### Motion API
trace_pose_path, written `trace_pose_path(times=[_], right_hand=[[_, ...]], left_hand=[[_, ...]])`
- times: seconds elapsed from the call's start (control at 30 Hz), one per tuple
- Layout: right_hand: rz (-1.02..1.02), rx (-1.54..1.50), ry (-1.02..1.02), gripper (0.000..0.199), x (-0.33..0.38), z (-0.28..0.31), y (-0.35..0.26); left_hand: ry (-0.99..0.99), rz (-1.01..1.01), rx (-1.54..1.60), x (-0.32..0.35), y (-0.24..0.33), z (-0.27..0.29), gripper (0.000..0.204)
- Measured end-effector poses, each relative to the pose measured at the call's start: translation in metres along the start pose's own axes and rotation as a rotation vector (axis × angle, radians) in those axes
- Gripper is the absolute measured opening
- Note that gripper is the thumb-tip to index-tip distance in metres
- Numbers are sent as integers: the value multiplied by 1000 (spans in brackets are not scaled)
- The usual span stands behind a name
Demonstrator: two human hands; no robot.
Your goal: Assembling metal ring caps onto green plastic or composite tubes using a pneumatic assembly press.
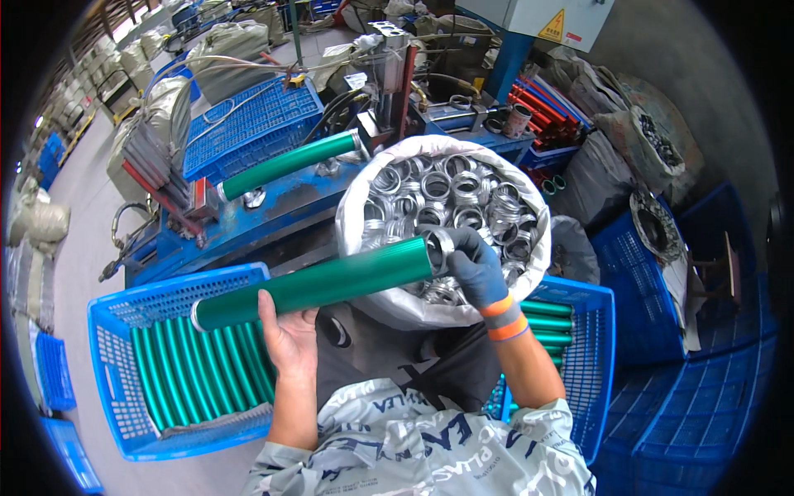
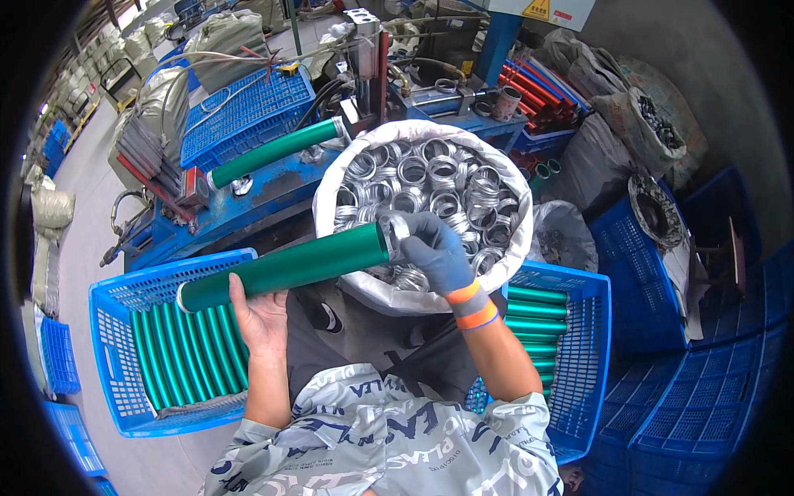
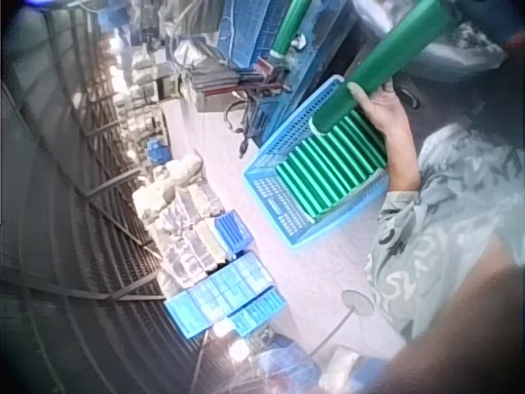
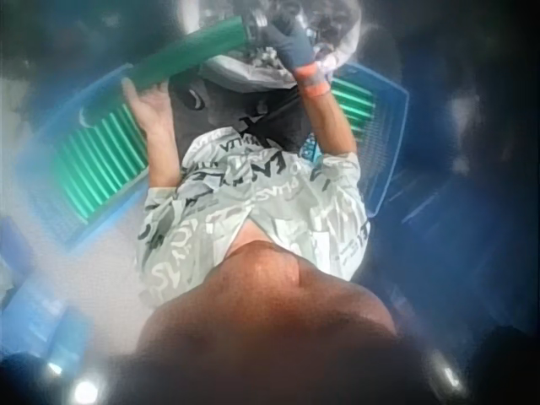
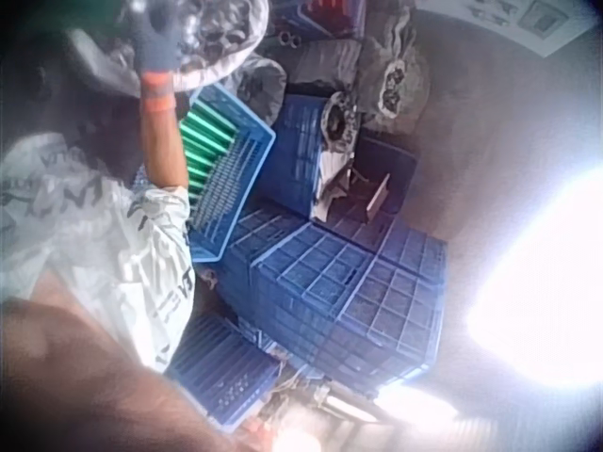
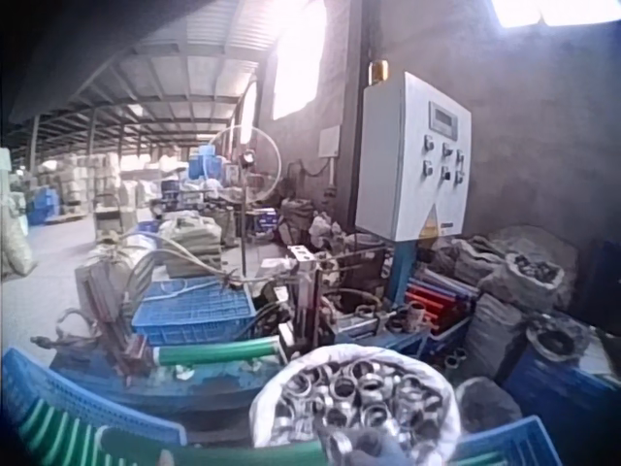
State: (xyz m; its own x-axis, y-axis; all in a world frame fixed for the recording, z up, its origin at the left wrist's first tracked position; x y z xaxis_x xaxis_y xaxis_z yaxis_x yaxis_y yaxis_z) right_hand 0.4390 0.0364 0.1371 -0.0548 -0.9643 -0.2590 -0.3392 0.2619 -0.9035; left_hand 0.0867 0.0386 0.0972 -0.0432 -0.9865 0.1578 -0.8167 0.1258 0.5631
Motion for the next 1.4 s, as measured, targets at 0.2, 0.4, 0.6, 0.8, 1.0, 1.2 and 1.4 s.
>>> trace_pose_path(times=[0.2, 0.4, 0.6, 0.8, 1.0, 1.2, 1.4], right_hand=[[16, 25, 34, 47, 10, -18, 5], [-68, 89, 31, 50, 7, -26, 7], [-129, 128, 55, 48, -17, -40, 12], [-43, 160, -86, 56, -95, -53, 3], [8, 417, -217, 51, -250, -90, 58], [209, 1415, -513, 67, -382, -181, 169], [91, 2016, -653, 42, -440, -171, 258]], left_hand=[[44, -65, -44, 5, 7, 15, 45], [32, -106, -70, 2, 18, 20, 42], [1, -182, -148, -22, 37, 23, 49], [113, -110, 35, -41, 70, 62, 68], [163, -68, 210, -61, 92, 95, 58], [159, -153, 143, -57, 138, 132, 45], [291, -159, 68, -65, 150, 181, 43]])
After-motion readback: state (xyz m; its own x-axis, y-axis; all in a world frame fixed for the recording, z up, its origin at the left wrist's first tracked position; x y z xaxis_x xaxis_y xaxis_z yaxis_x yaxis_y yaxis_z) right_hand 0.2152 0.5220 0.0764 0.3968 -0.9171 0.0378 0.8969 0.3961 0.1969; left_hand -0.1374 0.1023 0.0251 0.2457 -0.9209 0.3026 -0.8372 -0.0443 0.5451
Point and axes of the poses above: each hand's wrist, its own x-axis away from the middle knuckle, its own z-axis out of the back of the hand, y = z × x, the point moved 8 cm from there along -x, towards the middle knuckle, and after that the axes turned 8 degrees about z, right-handed, at the moved point
